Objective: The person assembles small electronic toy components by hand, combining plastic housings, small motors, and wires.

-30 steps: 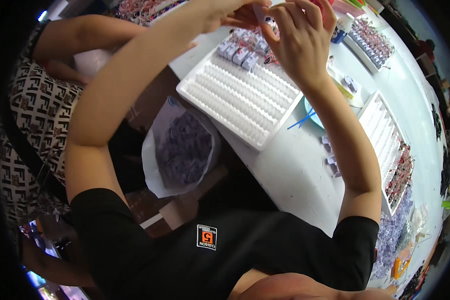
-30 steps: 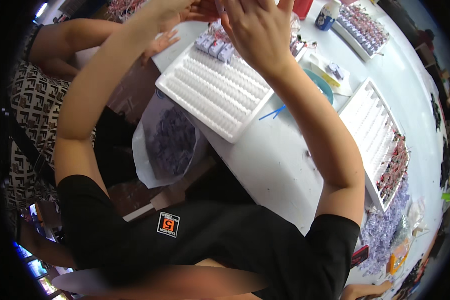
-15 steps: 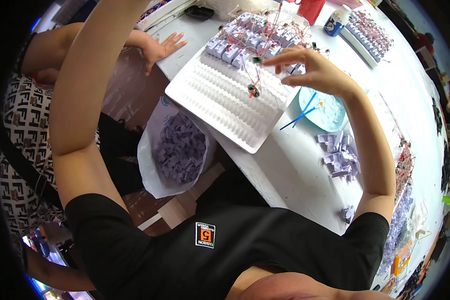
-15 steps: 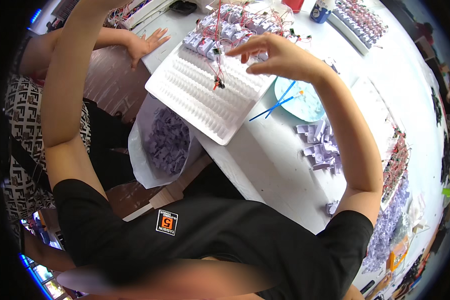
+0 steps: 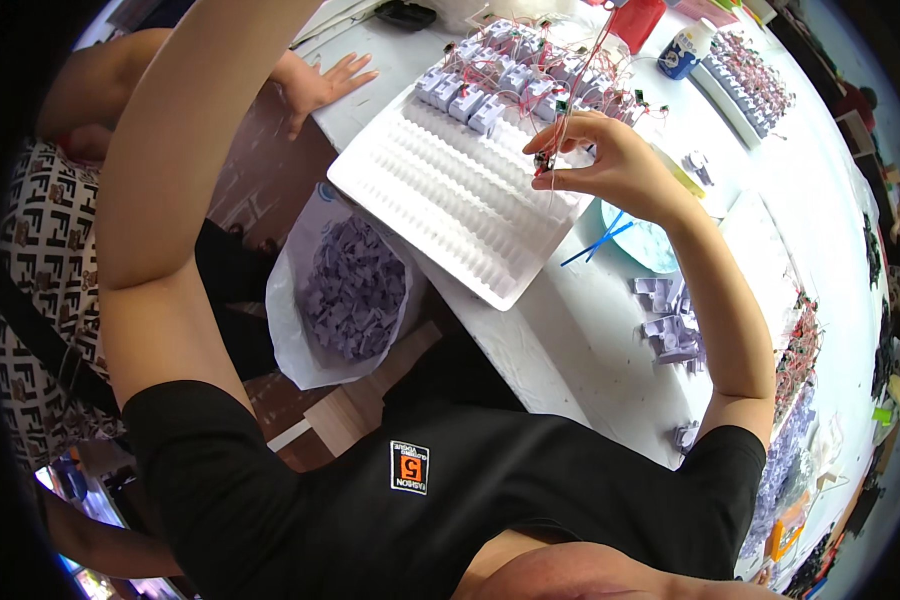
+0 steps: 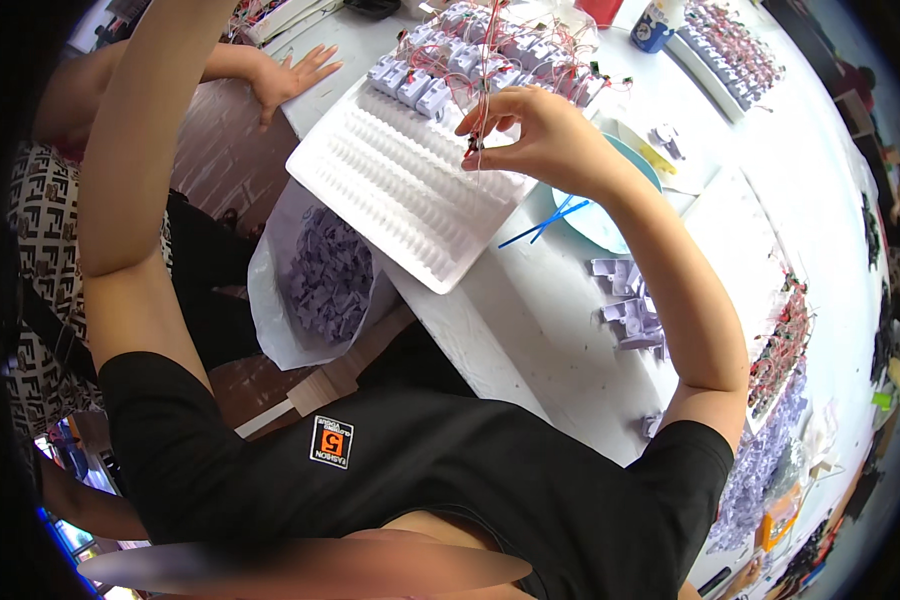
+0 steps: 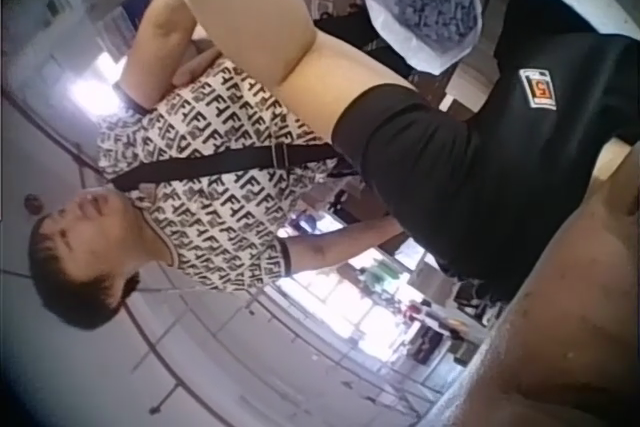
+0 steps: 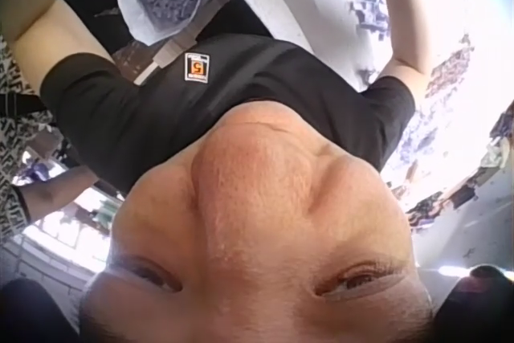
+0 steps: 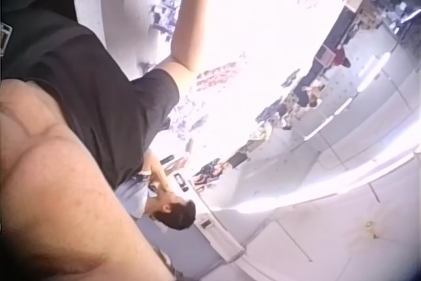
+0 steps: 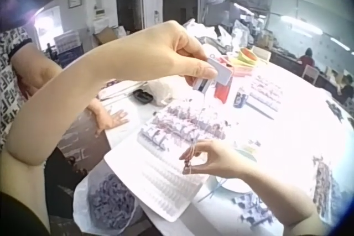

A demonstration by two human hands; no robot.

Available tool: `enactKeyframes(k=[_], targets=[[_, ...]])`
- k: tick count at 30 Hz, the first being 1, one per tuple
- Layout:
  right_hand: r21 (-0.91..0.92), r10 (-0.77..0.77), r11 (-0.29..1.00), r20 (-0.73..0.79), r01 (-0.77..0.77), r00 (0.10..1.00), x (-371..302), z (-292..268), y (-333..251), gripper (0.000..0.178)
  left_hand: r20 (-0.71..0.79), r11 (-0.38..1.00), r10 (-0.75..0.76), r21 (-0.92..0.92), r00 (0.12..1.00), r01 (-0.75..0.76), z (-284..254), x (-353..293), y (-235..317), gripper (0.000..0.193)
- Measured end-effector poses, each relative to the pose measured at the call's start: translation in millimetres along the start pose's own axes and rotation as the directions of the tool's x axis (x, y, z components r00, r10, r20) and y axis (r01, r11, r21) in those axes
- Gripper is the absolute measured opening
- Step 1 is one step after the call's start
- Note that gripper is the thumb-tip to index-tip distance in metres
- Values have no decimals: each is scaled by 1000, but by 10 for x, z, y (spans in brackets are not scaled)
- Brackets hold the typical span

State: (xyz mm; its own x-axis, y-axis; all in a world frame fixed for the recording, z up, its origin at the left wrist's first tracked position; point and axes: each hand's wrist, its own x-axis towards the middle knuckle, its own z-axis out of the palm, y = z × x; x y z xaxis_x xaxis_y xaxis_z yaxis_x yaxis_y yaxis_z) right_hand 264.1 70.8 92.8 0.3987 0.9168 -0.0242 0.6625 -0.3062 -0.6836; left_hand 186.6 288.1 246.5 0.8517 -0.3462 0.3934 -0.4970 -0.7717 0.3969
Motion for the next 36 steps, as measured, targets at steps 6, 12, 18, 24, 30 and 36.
enactKeyframes(k=[6,12,18,24,30,36], targets=[[5,43,999,-62,-42,997,45,-144,306,18,-150,999,11,-33,989,-16,169,-85,-136,27],[-246,-122,965,-97,95,988,262,-320,254,25,-379,869,-272,-492,884,56,799,-928,-202,28],[-433,-122,886,125,165,985,497,-116,466,21,-331,591,-603,-796,726,128,1584,-1531,-246,28],[-492,-194,839,127,231,973,572,-80,423,23,-375,547,-701,-828,606,121,1772,-1721,-236,35],[-512,-248,811,134,281,959,629,-101,439,27,-396,555,-719,-822,571,128,1881,-1750,-266,36],[-533,-322,778,116,332,940,743,-132,462,17,-362,528,-724,-839,587,134,1916,-1718,-269,34]])
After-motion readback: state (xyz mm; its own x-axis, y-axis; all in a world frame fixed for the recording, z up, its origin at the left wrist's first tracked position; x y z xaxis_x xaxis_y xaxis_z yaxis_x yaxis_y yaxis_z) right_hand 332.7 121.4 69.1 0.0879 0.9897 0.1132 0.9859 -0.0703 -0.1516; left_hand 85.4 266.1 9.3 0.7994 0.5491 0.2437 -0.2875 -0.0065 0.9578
